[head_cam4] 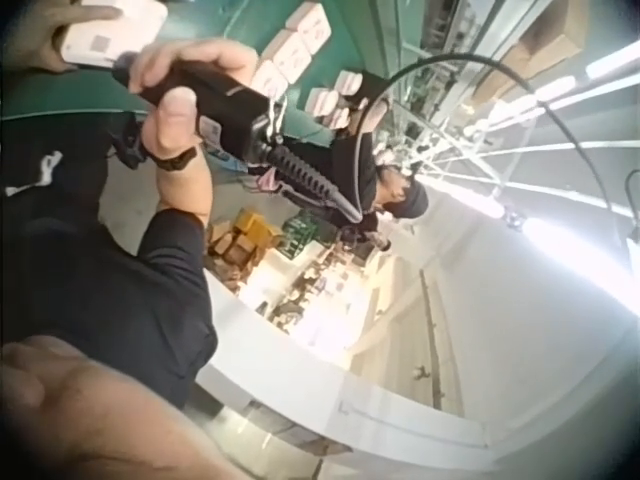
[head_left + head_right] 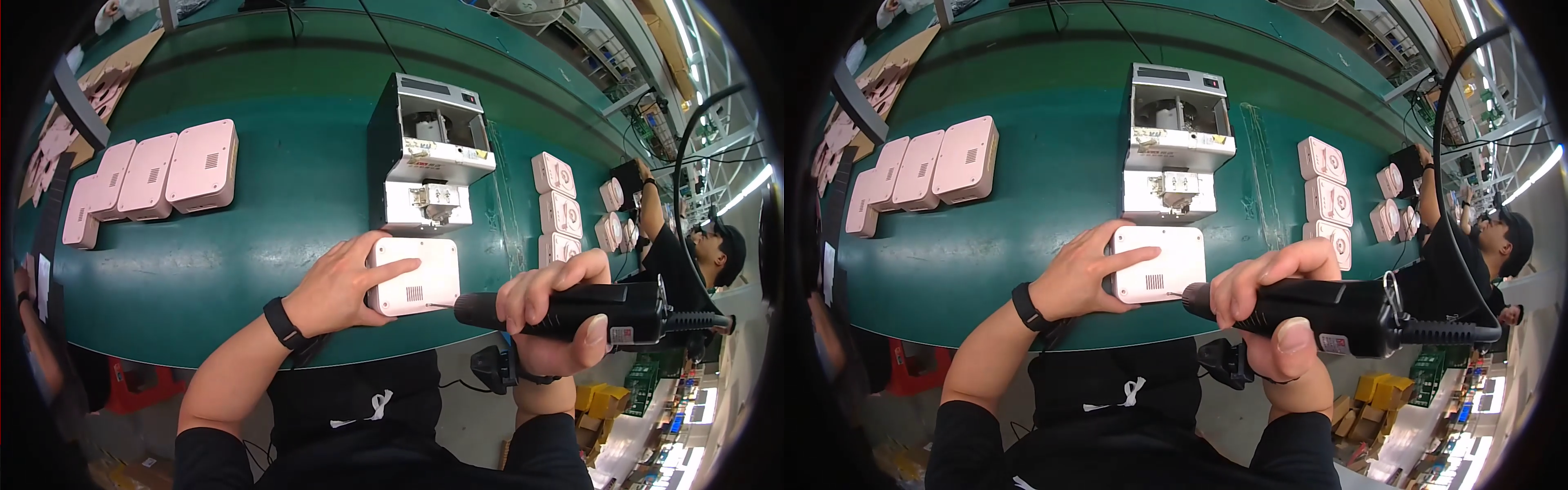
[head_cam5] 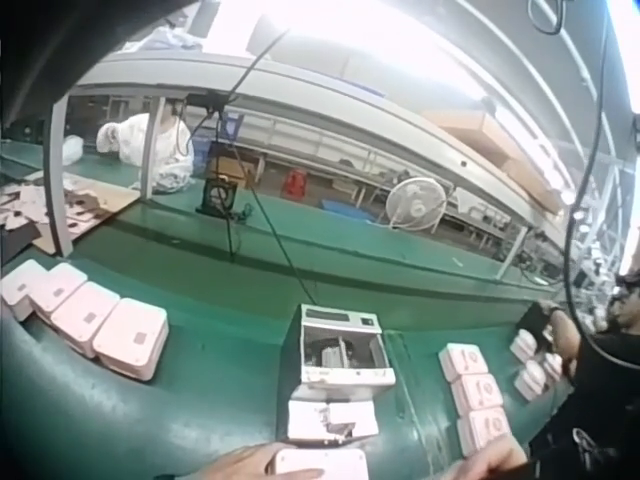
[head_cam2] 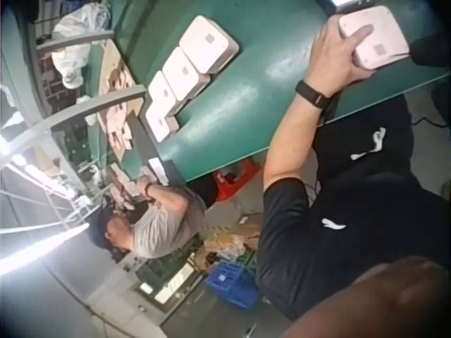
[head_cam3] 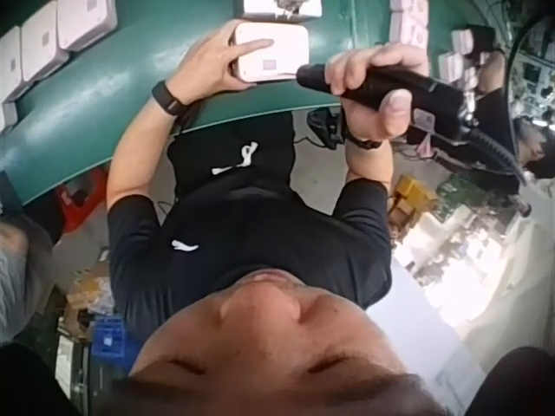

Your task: Assemble small pink electronic devices by driving screws into the housing using an electric screwdriver.

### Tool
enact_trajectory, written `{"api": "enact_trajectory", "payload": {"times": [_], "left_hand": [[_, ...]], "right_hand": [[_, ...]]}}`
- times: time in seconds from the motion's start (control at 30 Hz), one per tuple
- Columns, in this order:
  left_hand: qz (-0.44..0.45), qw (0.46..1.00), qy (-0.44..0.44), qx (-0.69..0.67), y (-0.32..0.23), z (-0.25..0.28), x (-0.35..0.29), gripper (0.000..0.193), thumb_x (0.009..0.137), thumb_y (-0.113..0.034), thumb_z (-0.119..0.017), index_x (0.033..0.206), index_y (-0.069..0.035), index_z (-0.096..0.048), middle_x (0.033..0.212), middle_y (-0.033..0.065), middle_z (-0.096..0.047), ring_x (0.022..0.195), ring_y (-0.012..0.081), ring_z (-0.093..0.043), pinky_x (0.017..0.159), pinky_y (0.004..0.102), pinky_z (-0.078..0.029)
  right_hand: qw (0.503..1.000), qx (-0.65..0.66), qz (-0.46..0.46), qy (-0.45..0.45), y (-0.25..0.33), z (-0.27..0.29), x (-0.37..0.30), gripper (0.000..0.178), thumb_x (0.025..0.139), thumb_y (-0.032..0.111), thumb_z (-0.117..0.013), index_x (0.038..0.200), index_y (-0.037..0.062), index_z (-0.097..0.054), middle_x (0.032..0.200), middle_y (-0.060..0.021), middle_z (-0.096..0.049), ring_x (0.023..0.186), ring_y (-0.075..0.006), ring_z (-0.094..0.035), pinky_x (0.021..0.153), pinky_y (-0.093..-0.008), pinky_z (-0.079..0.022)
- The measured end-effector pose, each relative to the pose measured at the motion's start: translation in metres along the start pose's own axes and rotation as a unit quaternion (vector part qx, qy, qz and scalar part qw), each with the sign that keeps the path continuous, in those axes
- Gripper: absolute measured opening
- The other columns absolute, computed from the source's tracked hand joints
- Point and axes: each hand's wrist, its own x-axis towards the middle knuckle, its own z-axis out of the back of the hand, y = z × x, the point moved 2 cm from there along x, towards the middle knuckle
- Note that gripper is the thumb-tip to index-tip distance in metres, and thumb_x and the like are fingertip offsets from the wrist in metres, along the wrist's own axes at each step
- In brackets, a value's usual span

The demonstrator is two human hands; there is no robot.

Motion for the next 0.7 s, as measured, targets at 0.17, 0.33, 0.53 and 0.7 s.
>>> {"api": "enact_trajectory", "payload": {"times": [0.17, 0.33, 0.53, 0.7], "left_hand": [[0.009, 1.000, -0.010, -0.002, -0.001, -0.004, 0.001, 0.084, 0.062, -0.026, -0.093, 0.141, -0.031, -0.063, 0.136, 0.0129, -0.053, 0.119, 0.0345, -0.059, 0.102, 0.0444, -0.051], [0.021, 1.000, -0.008, 0.003, -0.002, -0.003, 0.001, 0.083, 0.061, -0.027, -0.093, 0.140, -0.031, -0.065, 0.136, 0.0129, -0.053, 0.120, 0.0338, -0.060, 0.103, 0.0442, -0.051], [0.018, 1.000, -0.004, 0.002, -0.002, -0.002, 0.003, 0.083, 0.061, -0.026, -0.093, 0.140, -0.030, -0.065, 0.136, 0.0131, -0.053, 0.121, 0.0340, -0.060, 0.103, 0.0440, -0.051], [0.013, 1.000, -0.007, 0.012, -0.003, -0.001, 0.002, 0.083, 0.061, -0.027, -0.093, 0.140, -0.030, -0.065, 0.136, 0.0137, -0.054, 0.121, 0.0345, -0.060, 0.103, 0.0444, -0.051]], "right_hand": [[1.000, -0.004, -0.026, -0.009, -0.009, -0.005, -0.010, 0.055, 0.090, 0.054, -0.072, 0.105, 0.0099, -0.042, 0.070, -0.0058, -0.055, 0.054, -0.0186, -0.055, 0.056, -0.0365, -0.048], [0.998, -0.010, -0.060, -0.028, -0.007, -0.010, -0.012, 0.061, 0.086, 0.057, -0.079, 0.103, 0.0107, -0.042, 0.070, -0.0055, -0.055, 0.055, -0.0190, -0.055, 0.058, -0.0372, -0.048], [0.997, -0.012, -0.068, -0.036, -0.007, -0.009, -0.014, 0.064, 0.084, 0.059, -0.080, 0.101, 0.0107, -0.043, 0.070, -0.0052, -0.056, 0.054, -0.0191, -0.055, 0.058, -0.0371, -0.048], [0.999, -0.003, -0.052, -0.014, -0.007, -0.008, -0.008, 0.059, 0.086, 0.056, -0.079, 0.102, 0.0108, -0.044, 0.070, -0.0053, -0.056, 0.053, -0.0191, -0.054, 0.058, -0.0368, -0.048]]}}
